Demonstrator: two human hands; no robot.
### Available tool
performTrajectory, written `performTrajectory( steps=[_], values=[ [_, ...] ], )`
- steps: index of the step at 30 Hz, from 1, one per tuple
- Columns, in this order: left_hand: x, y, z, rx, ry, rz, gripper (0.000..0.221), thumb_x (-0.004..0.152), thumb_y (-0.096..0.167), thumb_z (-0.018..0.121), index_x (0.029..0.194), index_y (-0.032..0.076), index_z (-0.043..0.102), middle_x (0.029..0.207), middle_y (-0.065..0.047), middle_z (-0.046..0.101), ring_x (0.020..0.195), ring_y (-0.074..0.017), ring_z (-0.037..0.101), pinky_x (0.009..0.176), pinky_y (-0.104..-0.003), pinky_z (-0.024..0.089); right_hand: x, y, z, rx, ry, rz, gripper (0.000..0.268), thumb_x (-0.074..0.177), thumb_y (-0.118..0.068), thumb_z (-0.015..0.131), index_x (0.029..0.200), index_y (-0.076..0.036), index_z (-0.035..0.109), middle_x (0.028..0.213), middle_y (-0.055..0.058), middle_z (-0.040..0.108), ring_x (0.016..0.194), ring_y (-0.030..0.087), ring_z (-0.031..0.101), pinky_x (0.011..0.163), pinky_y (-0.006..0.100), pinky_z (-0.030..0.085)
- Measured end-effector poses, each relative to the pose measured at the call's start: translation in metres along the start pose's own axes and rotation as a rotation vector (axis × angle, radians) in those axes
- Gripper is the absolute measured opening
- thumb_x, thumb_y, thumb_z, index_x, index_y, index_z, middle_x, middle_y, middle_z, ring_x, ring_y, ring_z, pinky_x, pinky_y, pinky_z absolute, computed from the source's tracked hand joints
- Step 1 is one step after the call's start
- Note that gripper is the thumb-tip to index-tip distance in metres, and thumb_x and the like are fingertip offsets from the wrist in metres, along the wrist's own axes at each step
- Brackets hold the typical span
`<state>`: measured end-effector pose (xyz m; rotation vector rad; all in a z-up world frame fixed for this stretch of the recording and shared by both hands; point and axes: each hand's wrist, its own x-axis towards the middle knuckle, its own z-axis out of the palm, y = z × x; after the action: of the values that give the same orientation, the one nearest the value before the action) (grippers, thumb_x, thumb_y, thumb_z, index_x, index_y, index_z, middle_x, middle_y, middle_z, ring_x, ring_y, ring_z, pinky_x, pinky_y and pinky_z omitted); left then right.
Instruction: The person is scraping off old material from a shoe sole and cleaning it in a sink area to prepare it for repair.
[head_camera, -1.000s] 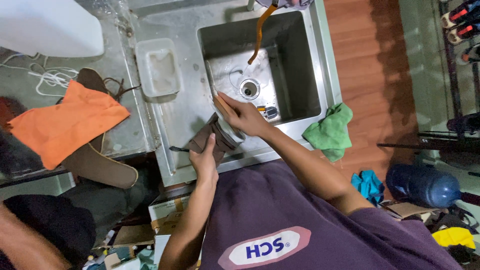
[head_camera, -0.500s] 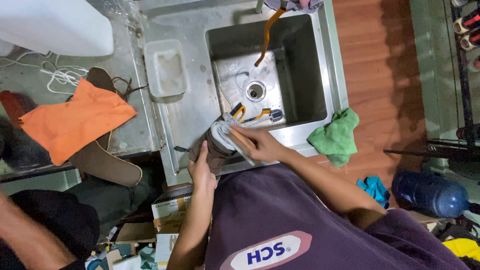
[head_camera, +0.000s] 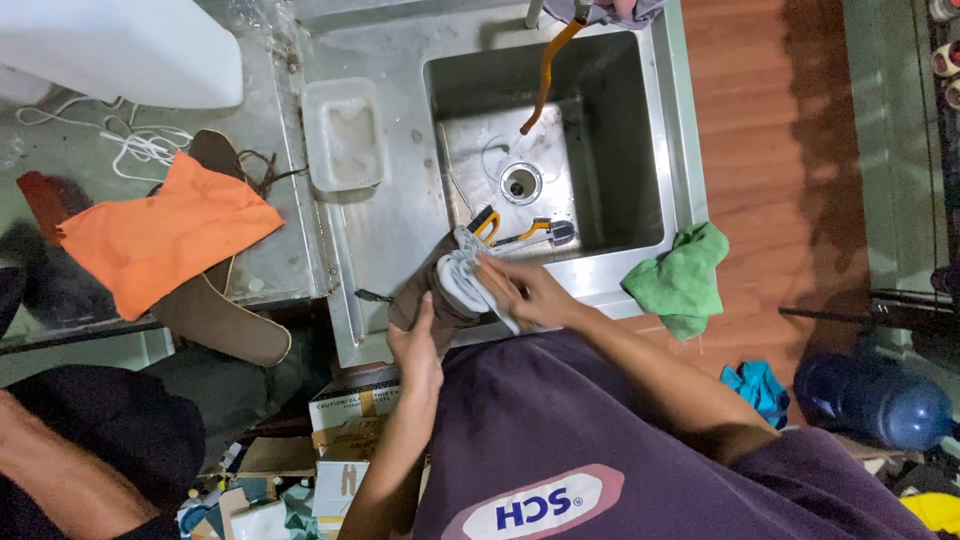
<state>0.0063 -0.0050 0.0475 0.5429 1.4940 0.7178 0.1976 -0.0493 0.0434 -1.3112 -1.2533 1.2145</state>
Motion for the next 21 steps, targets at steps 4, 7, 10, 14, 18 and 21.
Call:
performTrajectory(
  steps=[4,7,10,14,18,21],
  values=[
    [-0.012,-0.002,0.010,0.086,-0.055,0.104,0.059,0.090,0.018,0.071,0.137,-0.004,0.043,0.136,-0.026,0.049,0.129,-0.0402,0.045,0.104,-0.052,0.045,0.042,0.017,-0.002,-0.135,0.071,-0.021,0.066,0.080,-0.030,0.062,0.143,-0.014,0.050,0.055,0.014,0.062,0.046,0.016,0.050,0.046,0.028,0.038],
    [0.005,-0.005,0.001,0.029,-0.014,0.061,0.060,0.088,0.023,0.075,0.135,-0.001,0.047,0.135,-0.022,0.052,0.127,-0.0356,0.048,0.102,-0.048,0.047,0.023,-0.014,0.007,-0.195,0.056,-0.031,0.060,0.083,-0.022,0.061,0.142,-0.013,0.051,0.055,0.014,0.062,0.044,0.020,0.054,0.046,0.028,0.042],
    [0.010,-0.008,0.003,-0.003,0.022,0.025,0.061,0.086,0.026,0.077,0.134,0.000,0.049,0.133,-0.021,0.054,0.126,-0.0337,0.051,0.100,-0.047,0.048,-0.011,-0.020,0.006,-0.165,-0.003,-0.074,0.065,0.081,-0.016,0.064,0.143,-0.007,0.047,0.055,0.015,0.064,0.046,0.022,0.058,0.048,0.028,0.045],
    [-0.006,-0.007,-0.003,0.130,-0.037,0.080,0.058,0.091,0.021,0.072,0.136,-0.004,0.045,0.135,-0.026,0.051,0.127,-0.0387,0.049,0.101,-0.049,0.047,0.024,0.012,0.002,-0.206,0.066,-0.027,0.065,0.083,-0.028,0.061,0.142,-0.005,0.048,0.069,0.024,0.067,0.058,0.027,0.062,0.056,0.039,0.048],
    [0.001,-0.007,0.002,0.135,-0.040,0.084,0.058,0.092,0.025,0.070,0.138,-0.001,0.044,0.138,-0.023,0.049,0.130,-0.0362,0.046,0.104,-0.048,0.045,0.032,-0.020,0.007,-0.236,0.077,0.098,0.063,0.084,-0.031,0.060,0.143,-0.012,0.049,0.077,0.017,0.071,0.059,0.022,0.061,0.057,0.034,0.048],
    [0.009,-0.004,0.000,-0.016,0.005,0.037,0.061,0.085,0.027,0.078,0.133,0.001,0.051,0.132,-0.020,0.056,0.124,-0.0341,0.054,0.099,-0.048,0.050,-0.002,-0.032,0.008,-0.261,0.007,-0.080,0.058,0.086,-0.011,0.060,0.143,-0.005,0.047,0.059,0.019,0.066,0.049,0.027,0.064,0.052,0.031,0.050]
  ],
)
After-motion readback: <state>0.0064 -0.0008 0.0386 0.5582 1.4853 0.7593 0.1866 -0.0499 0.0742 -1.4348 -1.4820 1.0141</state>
